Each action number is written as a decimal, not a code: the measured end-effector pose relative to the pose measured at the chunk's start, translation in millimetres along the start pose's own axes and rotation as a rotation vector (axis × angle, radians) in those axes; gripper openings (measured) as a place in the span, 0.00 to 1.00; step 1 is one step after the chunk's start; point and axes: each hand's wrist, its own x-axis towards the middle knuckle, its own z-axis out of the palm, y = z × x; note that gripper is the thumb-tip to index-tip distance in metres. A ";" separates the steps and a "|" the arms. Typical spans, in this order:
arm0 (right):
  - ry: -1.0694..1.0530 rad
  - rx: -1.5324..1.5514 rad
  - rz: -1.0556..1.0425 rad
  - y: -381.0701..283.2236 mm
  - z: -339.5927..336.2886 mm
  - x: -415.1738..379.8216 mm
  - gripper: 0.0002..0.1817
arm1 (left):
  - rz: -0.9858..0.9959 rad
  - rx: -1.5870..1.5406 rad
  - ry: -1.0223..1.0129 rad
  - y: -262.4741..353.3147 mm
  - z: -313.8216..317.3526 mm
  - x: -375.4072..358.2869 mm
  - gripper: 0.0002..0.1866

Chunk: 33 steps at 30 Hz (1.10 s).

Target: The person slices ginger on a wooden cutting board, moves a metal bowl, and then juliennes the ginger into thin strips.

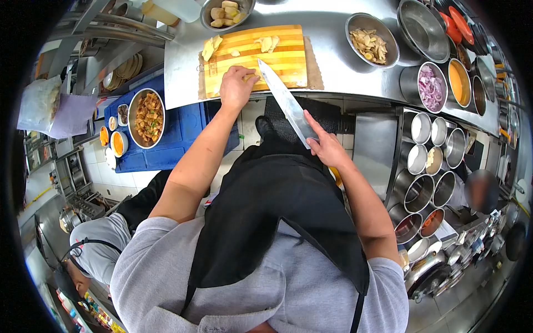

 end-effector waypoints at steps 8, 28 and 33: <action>0.008 0.024 0.008 -4.8 5.7 7.1 0.44 | -0.178 0.024 -0.128 13.7 -10.0 19.9 0.17; -0.021 0.013 0.053 -9.6 6.3 -2.9 0.45 | -0.252 0.139 -0.320 16.8 -19.9 42.4 0.33; -0.024 0.056 0.060 -5.7 9.7 2.2 0.45 | -0.249 0.139 -0.308 18.2 -20.7 42.0 0.33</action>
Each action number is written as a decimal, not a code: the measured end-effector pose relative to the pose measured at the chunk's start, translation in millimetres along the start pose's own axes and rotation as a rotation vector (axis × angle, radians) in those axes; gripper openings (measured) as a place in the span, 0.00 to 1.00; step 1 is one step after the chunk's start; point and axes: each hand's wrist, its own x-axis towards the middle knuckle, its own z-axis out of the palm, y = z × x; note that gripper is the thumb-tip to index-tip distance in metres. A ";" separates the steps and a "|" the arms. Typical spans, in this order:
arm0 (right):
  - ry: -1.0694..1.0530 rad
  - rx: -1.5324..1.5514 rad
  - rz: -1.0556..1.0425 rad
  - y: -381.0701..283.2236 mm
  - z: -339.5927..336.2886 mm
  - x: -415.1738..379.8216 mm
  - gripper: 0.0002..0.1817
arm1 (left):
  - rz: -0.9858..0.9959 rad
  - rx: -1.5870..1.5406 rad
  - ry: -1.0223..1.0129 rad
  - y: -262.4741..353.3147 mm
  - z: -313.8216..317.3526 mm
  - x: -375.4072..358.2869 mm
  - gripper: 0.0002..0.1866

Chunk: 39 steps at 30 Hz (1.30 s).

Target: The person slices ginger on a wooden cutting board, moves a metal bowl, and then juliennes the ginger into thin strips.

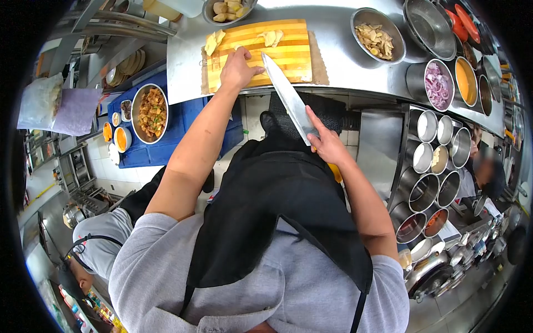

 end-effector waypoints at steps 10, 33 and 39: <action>-0.006 0.051 -0.046 4.1 2.4 3.7 0.45 | -0.022 0.028 -0.008 2.9 -1.7 0.5 0.35; -0.035 -0.007 -0.031 -2.4 -5.0 -3.3 0.45 | 0.002 0.047 -0.001 -1.3 -2.0 5.6 0.39; -0.037 -0.064 -0.034 -11.5 -6.1 5.6 0.45 | -0.013 0.031 -0.031 -0.2 -4.5 7.1 0.40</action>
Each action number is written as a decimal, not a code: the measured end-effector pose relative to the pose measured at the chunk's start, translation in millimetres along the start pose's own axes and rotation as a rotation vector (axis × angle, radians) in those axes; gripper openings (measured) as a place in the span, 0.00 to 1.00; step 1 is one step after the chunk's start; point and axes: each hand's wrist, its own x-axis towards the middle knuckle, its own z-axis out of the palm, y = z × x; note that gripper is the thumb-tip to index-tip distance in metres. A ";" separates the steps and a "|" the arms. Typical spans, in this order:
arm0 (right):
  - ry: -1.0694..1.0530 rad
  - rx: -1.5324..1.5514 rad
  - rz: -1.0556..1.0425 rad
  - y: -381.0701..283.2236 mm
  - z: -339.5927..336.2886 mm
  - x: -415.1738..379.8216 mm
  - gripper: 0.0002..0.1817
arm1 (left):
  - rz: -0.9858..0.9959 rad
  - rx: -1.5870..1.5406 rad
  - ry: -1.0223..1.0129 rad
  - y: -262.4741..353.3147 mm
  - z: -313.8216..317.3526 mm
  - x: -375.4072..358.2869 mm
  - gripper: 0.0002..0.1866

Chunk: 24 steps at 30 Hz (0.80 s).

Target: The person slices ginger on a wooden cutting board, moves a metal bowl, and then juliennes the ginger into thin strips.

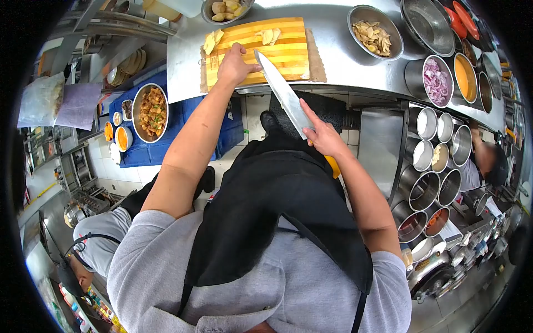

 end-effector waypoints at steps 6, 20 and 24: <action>0.004 -0.020 -0.020 2.4 -1.2 -8.3 0.44 | -0.002 -0.022 0.025 -2.2 1.6 1.5 0.41; 0.185 -0.425 -0.068 -29.9 -27.1 -33.3 0.47 | 0.050 -0.182 0.174 -14.9 12.9 -4.5 0.33; 0.230 -0.261 0.033 -26.0 -42.9 -42.9 0.46 | 0.188 -0.207 0.210 -24.7 23.9 -8.9 0.24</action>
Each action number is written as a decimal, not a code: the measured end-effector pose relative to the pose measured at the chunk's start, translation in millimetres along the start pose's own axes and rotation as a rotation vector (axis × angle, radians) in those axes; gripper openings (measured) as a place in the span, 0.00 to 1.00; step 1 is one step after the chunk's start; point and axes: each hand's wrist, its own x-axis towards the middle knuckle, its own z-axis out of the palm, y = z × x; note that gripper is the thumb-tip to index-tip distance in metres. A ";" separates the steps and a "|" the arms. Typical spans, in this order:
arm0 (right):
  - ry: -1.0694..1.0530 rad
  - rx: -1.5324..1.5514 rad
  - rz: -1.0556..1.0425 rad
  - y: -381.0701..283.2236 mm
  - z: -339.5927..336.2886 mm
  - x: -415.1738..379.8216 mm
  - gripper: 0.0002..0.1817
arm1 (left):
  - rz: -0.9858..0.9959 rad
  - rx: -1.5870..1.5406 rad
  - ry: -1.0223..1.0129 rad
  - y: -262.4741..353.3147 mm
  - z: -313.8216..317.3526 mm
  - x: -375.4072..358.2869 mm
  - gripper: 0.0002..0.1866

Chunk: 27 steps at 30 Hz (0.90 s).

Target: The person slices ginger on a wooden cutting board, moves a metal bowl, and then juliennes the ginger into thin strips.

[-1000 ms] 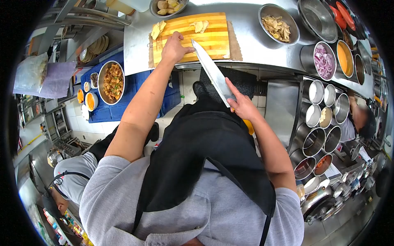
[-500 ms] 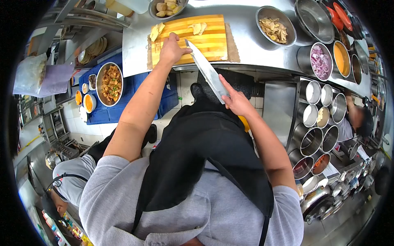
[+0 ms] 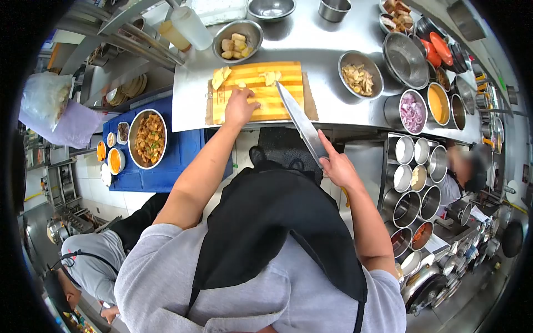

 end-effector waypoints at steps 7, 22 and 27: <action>0.089 0.086 0.012 10.6 5.5 5.2 0.46 | 0.063 0.045 -0.106 15.3 -9.2 -1.2 0.11; 0.229 0.186 0.078 18.1 -6.1 23.2 0.45 | 0.384 0.086 -0.375 5.8 -14.4 22.5 0.15; 0.188 0.242 0.051 55.8 -30.0 43.9 0.45 | 0.219 0.162 -0.538 48.2 -41.6 41.8 0.21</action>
